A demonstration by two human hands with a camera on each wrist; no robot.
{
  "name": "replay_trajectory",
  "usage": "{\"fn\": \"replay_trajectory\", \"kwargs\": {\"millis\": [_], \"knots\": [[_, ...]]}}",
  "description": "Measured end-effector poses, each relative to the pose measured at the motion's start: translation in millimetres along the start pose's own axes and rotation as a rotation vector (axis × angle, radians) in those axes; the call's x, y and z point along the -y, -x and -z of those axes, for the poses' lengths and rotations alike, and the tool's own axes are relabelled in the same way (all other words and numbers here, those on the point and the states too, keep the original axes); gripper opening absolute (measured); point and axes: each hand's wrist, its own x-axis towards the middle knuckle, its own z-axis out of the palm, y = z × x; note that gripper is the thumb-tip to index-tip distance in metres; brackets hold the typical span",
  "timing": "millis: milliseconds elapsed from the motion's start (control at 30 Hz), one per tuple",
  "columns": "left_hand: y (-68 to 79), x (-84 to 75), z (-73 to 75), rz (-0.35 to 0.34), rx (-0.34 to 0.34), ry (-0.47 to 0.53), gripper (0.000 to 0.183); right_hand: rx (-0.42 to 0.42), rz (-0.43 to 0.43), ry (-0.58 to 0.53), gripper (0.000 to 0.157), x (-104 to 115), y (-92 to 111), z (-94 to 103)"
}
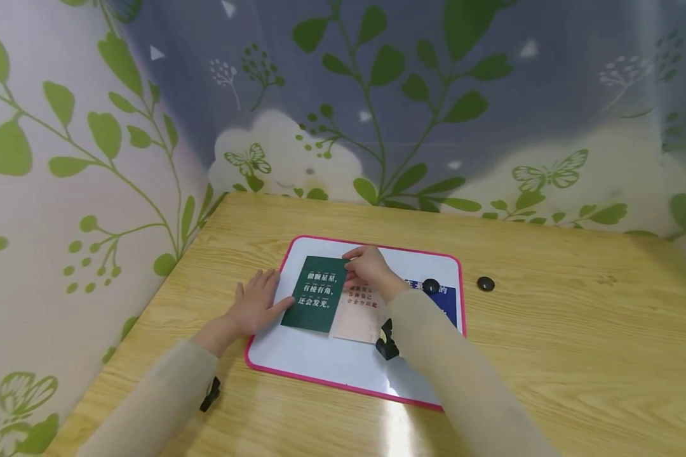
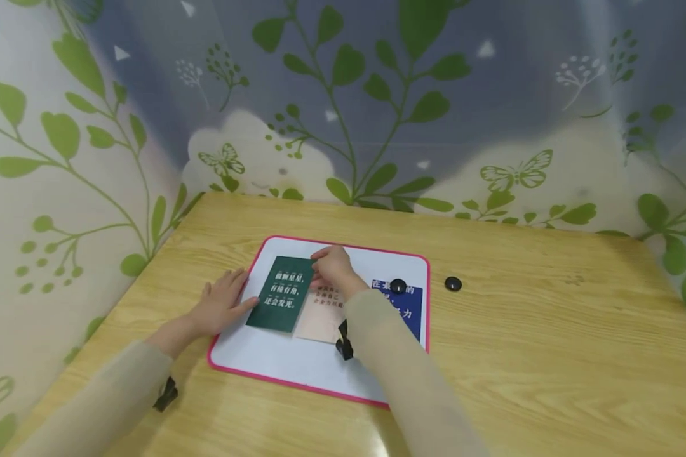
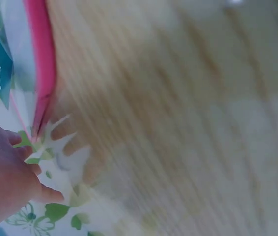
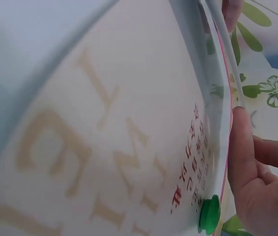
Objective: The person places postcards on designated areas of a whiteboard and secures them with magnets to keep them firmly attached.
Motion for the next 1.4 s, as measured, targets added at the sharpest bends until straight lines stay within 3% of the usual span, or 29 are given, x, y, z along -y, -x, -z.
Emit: {"fn": "replay_trajectory", "kwargs": {"millis": [500,633,733,833,1100,1400], "knots": [[2.7,9.2,-14.2,-0.072,-0.015,-0.105,0.077,-0.001,-0.015,0.013,0.029,0.9,-6.1,-12.1],[2.9,9.3,-15.7,-0.07,-0.015,-0.101,0.078,-0.011,0.101,0.227,0.028,1.0,-7.8,-14.4],[3.8,8.8,-14.5,-0.064,-0.01,-0.089,0.078,-0.065,0.223,0.452,0.028,3.2,-6.7,-14.2],[4.5,8.9,-13.3,-0.059,-0.002,-0.089,0.078,-0.125,0.28,0.586,0.028,6.5,-4.0,-11.1],[4.2,4.2,-9.7,-0.059,0.003,-0.08,0.078,-0.165,0.279,0.73,0.032,9.2,2.5,10.9],[1.9,-8.7,-9.8,-0.092,0.021,-0.086,0.075,-0.192,0.334,0.811,0.033,6.7,11.1,42.6]]}}
